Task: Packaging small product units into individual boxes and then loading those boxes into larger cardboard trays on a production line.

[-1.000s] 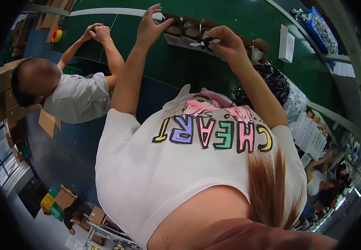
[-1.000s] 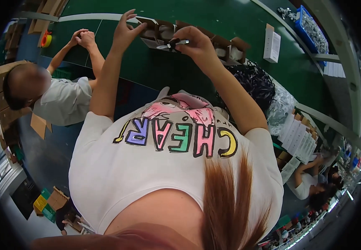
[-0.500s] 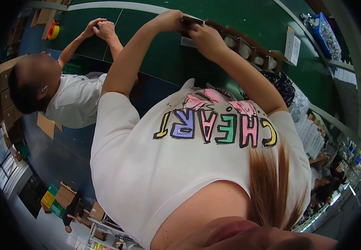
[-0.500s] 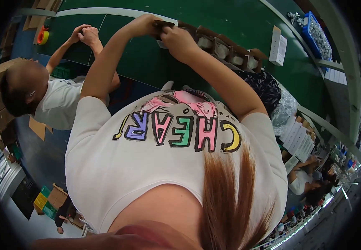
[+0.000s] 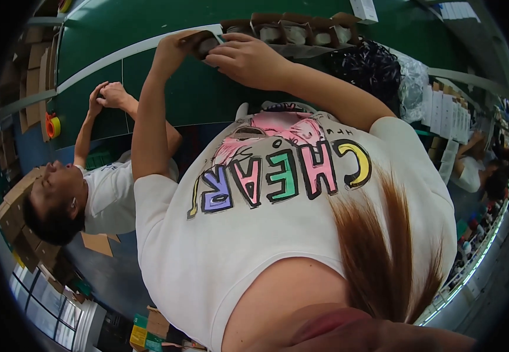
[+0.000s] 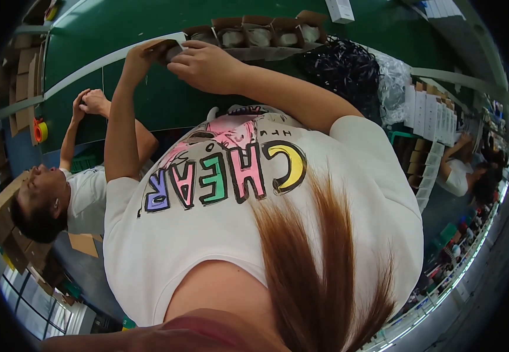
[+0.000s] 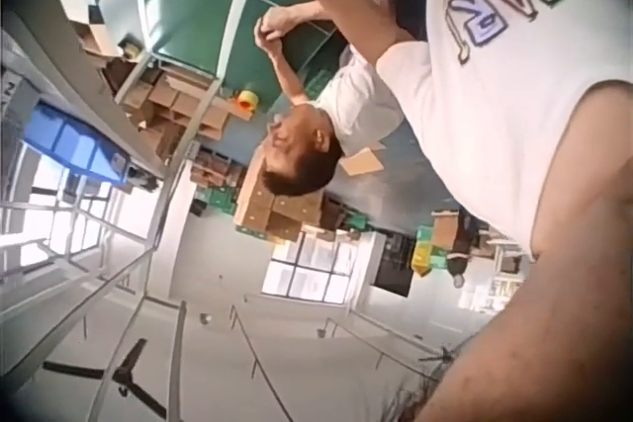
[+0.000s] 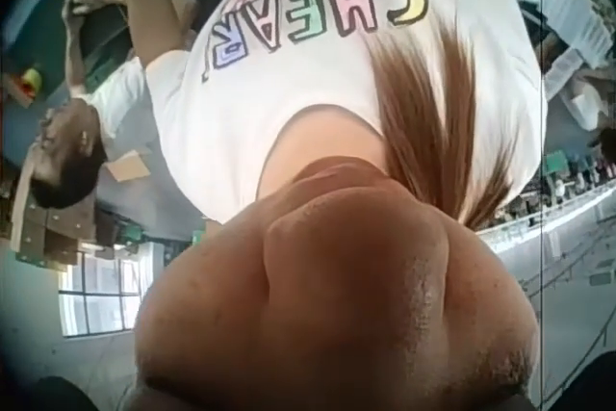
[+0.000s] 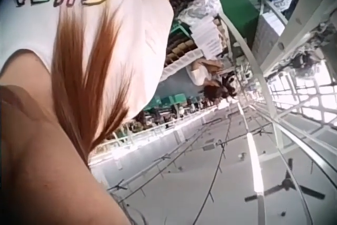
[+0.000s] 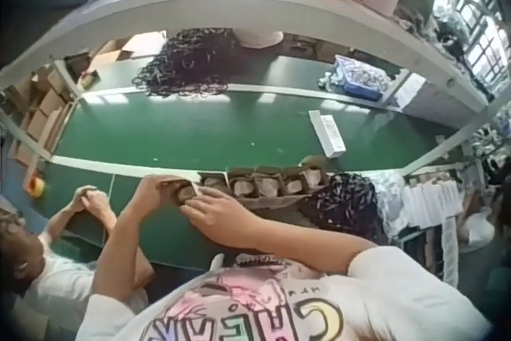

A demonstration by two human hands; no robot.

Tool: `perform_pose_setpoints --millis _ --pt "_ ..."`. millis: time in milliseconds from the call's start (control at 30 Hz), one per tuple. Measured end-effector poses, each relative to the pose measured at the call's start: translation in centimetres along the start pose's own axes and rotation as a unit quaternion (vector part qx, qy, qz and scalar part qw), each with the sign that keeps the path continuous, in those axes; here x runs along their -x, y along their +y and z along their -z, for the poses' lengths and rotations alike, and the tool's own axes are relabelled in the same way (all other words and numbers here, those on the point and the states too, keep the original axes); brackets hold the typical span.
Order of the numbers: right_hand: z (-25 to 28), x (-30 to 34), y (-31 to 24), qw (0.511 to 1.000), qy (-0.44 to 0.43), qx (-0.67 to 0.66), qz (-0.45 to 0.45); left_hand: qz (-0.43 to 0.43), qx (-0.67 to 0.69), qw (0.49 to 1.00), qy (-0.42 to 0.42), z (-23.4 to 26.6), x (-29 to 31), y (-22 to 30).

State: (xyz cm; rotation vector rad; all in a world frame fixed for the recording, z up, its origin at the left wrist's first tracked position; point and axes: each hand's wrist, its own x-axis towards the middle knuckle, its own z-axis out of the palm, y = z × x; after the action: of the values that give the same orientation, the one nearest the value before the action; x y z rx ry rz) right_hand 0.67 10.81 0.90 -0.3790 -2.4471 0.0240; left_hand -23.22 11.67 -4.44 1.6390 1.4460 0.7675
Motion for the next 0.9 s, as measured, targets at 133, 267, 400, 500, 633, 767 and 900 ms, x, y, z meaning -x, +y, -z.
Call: perform_pose_setpoints --millis 133,267,400,500,633,767,900 --pt "11.2 6.6 2.8 0.912 0.180 -0.148 -0.339 0.029 0.103 0.994 -0.005 5.7 2.9 -1.9" --pt "15.6 20.9 12.2 0.834 0.003 0.229 -0.502 0.147 -0.054 0.987 0.024 12.9 4.7 -5.5" --pt "15.3 33.1 15.1 0.737 -0.230 0.303 -0.559 0.131 -0.069 0.986 0.075 17.5 5.2 -8.9" --pt "16.1 34.1 15.7 0.723 -0.264 0.282 -0.573 0.096 -0.101 0.979 0.149 17.1 5.6 -5.5" --pt "20.8 30.8 15.3 0.787 -0.139 0.180 -0.573 -0.022 -0.232 0.921 0.311 11.5 4.5 5.2" --pt "25.8 25.7 14.9 0.802 -0.125 0.143 -0.567 -0.169 -0.143 0.933 0.284 2.5 1.1 14.9" --pt "29.4 22.1 14.4 0.822 -0.115 0.090 -0.550 -0.318 -0.136 0.912 0.218 -5.5 -3.6 20.9"
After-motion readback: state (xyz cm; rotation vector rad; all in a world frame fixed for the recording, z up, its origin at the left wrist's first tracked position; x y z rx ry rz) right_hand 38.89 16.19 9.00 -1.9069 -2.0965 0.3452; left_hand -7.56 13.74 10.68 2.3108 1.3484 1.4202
